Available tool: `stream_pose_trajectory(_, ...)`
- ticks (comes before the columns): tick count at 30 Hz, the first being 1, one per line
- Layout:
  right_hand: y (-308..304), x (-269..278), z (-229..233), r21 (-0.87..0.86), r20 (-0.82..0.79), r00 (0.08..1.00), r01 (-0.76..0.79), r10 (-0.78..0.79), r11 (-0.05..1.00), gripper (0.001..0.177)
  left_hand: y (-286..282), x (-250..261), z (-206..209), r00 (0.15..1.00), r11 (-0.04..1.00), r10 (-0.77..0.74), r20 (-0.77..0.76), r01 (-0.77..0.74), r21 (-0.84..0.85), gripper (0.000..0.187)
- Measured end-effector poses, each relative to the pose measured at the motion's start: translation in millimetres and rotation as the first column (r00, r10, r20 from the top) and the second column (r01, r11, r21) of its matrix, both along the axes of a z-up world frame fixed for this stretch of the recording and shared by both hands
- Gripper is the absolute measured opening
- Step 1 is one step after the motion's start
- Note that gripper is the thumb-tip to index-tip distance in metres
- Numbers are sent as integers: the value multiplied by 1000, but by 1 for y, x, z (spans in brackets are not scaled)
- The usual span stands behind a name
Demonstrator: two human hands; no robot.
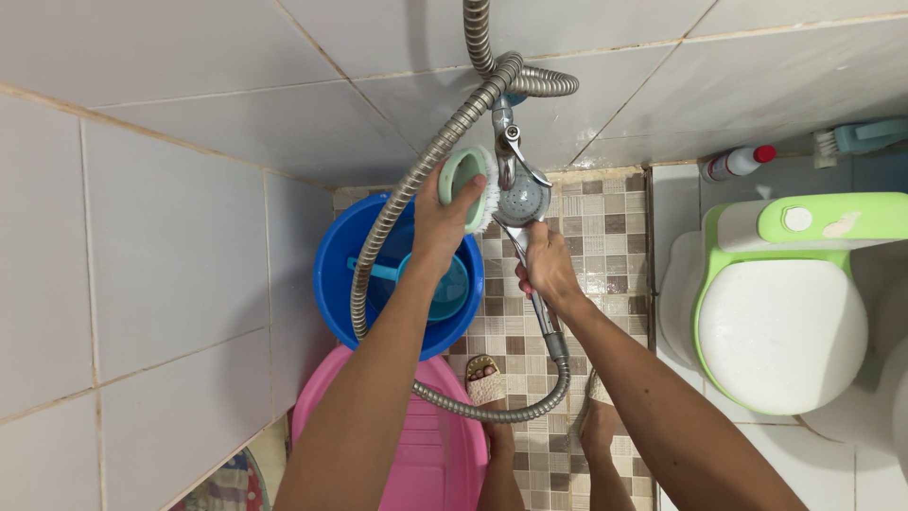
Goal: The person scrubs the shower hose and handheld showerhead with a steel wool pad, then uses a green scrub brush to clean the showerhead and the wall tiles around the fixture. The person rinses the showerhead and continues scrubbing the tiles and hose.
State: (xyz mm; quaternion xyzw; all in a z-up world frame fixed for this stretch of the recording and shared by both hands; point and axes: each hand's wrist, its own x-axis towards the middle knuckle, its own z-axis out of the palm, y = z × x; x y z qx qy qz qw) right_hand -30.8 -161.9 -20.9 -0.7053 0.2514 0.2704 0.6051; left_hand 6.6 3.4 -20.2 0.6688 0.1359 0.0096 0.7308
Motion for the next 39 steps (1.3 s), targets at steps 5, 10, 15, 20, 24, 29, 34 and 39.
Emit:
stream_pose_trajectory(5,-2,7,-11,28,-35,998,60,-59,998,56,-4,-5,-5,996,974,45,74,-60,219,60)
stream_pose_trajectory(10,5,7,-22,26,8,1000,-8,8,1000,58,-18,-24,6,954,606,-176,241,-88,791,58)
stream_pose_trajectory(15,10,5,-28,51,29,998,-53,51,997,53,-29,-17,6,939,440,-265,219,-85,894,55)
stream_pose_trajectory(20,5,11,-32,189,16,1000,20,-24,982,50,-26,-12,-8,951,583,-196,239,-83,808,55)
stream_pose_trajectory(24,2,21,-30,406,-13,996,90,-92,910,37,-25,-9,-3,926,581,-262,270,-72,811,52)
stream_pose_trajectory(29,-5,21,-26,575,-108,991,131,-84,807,45,-25,-15,15,930,606,-210,301,-118,787,63)
stream_pose_trajectory(34,-8,27,-25,615,-163,979,197,-121,764,47,-22,-23,25,897,588,-305,319,-86,804,45)
stream_pose_trajectory(39,-2,30,-36,628,-80,990,141,-117,765,49,-16,-37,17,882,510,-362,301,-83,856,53)
